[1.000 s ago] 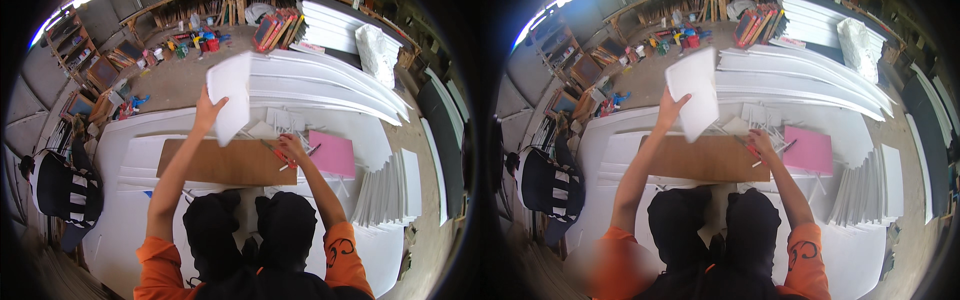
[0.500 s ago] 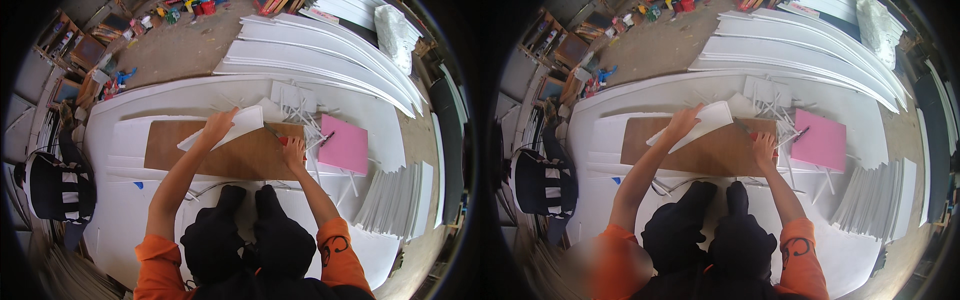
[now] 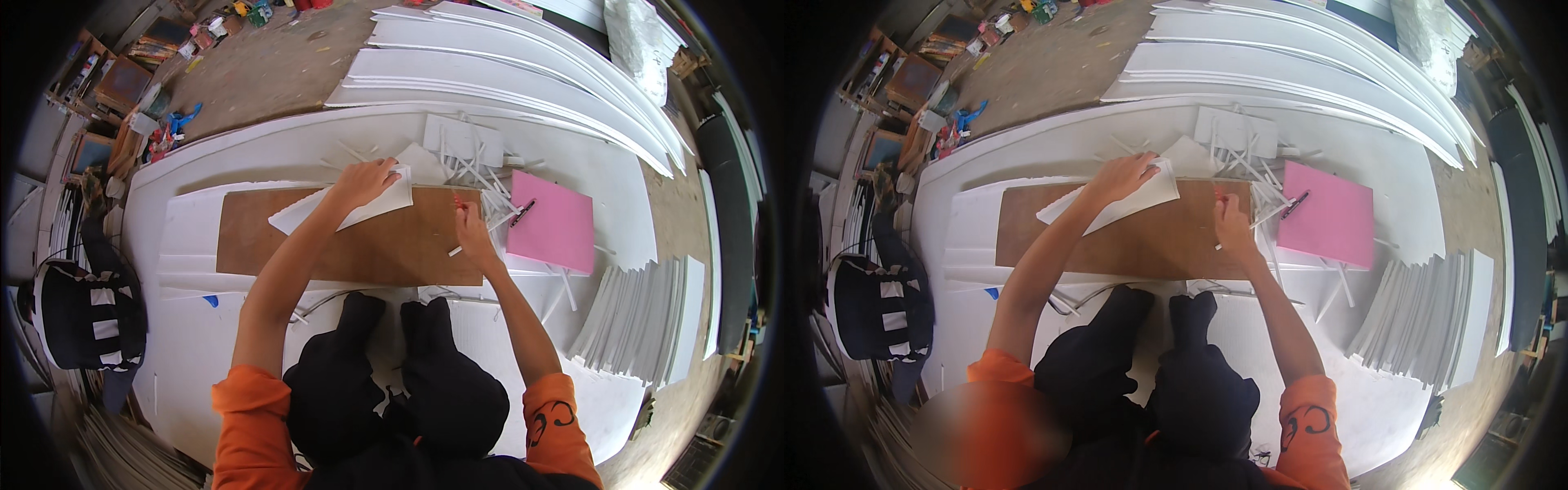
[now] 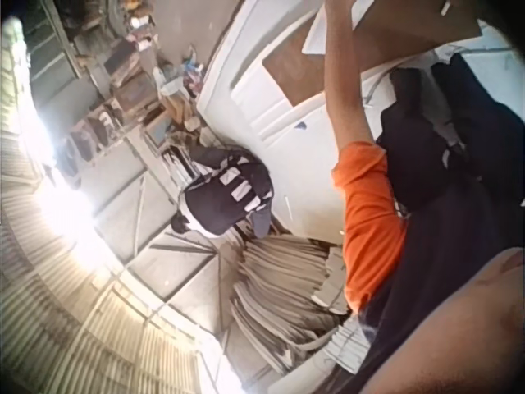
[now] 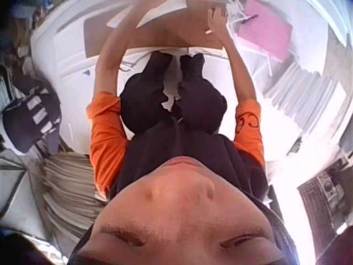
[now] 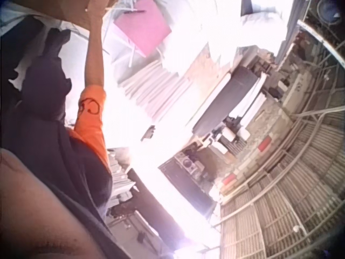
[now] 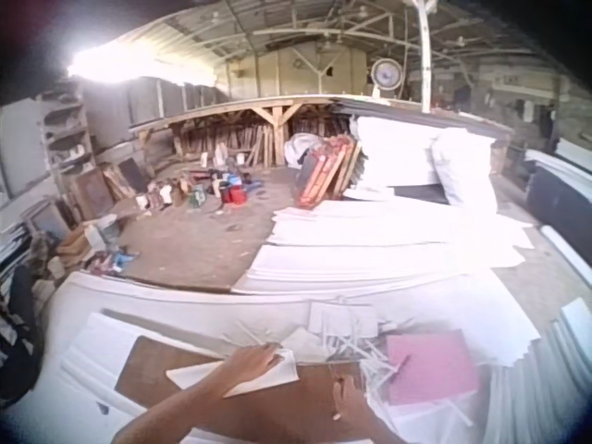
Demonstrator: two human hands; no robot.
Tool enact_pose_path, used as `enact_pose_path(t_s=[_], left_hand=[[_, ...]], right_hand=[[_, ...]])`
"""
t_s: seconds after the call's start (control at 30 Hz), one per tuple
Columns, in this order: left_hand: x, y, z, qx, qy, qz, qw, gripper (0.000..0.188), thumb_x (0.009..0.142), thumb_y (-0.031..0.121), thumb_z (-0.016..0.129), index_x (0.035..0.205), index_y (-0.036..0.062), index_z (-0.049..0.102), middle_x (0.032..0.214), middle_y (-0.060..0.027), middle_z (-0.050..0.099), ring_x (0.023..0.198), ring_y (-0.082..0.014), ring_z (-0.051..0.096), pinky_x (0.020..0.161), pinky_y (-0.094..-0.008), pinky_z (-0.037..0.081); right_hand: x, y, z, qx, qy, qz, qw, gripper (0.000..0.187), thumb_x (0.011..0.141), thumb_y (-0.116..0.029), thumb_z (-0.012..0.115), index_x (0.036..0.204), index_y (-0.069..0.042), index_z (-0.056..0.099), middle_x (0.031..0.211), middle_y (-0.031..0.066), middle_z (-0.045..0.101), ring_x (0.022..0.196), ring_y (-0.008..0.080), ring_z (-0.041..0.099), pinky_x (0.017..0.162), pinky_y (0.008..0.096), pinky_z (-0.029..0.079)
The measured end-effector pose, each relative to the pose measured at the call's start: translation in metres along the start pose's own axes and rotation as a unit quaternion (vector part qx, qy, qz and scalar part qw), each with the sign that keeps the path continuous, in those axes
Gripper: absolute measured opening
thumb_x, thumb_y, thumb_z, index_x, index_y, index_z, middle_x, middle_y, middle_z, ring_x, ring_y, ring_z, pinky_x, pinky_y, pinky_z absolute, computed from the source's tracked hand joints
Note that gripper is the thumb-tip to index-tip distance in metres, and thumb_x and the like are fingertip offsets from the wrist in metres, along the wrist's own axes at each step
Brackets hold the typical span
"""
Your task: The person cuts white foam sheets into smaller rectangular pieces using red-handled scissors. They then stack the cut pieces and secure the bundle with a black strap, trimming the excess strap with the scissors.
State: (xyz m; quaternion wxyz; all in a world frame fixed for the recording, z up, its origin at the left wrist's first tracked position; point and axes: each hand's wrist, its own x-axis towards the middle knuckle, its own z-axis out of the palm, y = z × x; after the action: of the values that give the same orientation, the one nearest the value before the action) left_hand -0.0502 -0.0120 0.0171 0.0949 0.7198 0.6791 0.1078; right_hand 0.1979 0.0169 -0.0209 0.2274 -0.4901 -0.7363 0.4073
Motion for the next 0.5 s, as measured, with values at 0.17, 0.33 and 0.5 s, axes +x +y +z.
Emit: enact_pose_path(t_s=[0.17,0.33,0.5], left_hand=[[0.008,0.010,0.009,-0.014,0.031,-0.010,0.999,0.023,0.089,0.031,0.039,0.100,0.0132,0.048,0.077,-0.0130,0.060,0.069,-0.0342,0.057,0.060,-0.0451,0.044],[0.004,0.025,0.014,-0.014,0.081,-0.075,0.994,0.021,0.087,0.030,0.041,0.094,0.0131,0.050,0.065,-0.0125,0.059,0.063,-0.0353,0.056,0.055,-0.0458,0.042],[0.000,0.028,0.017,0.000,0.129,-0.078,0.989,0.017,0.085,0.029,0.046,0.086,0.0129,0.049,0.058,-0.0087,0.057,0.056,-0.0313,0.056,0.050,-0.0434,0.042]], right_hand=[[-0.007,-0.028,0.009,0.001,-0.027,-0.021,0.999,0.028,0.091,-0.028,0.033,0.098,-0.002,0.042,0.070,0.0259,0.053,0.071,0.0451,0.051,0.060,0.0508,0.037],[-0.024,-0.031,0.020,-0.031,-0.020,-0.063,0.997,0.026,0.091,-0.027,0.034,0.092,-0.001,0.040,0.067,0.0286,0.053,0.067,0.0468,0.051,0.054,0.0539,0.037],[-0.036,-0.046,0.024,-0.016,-0.049,0.001,0.999,0.027,0.091,-0.027,0.033,0.089,0.000,0.038,0.064,0.0291,0.052,0.064,0.0471,0.051,0.054,0.0537,0.038]])
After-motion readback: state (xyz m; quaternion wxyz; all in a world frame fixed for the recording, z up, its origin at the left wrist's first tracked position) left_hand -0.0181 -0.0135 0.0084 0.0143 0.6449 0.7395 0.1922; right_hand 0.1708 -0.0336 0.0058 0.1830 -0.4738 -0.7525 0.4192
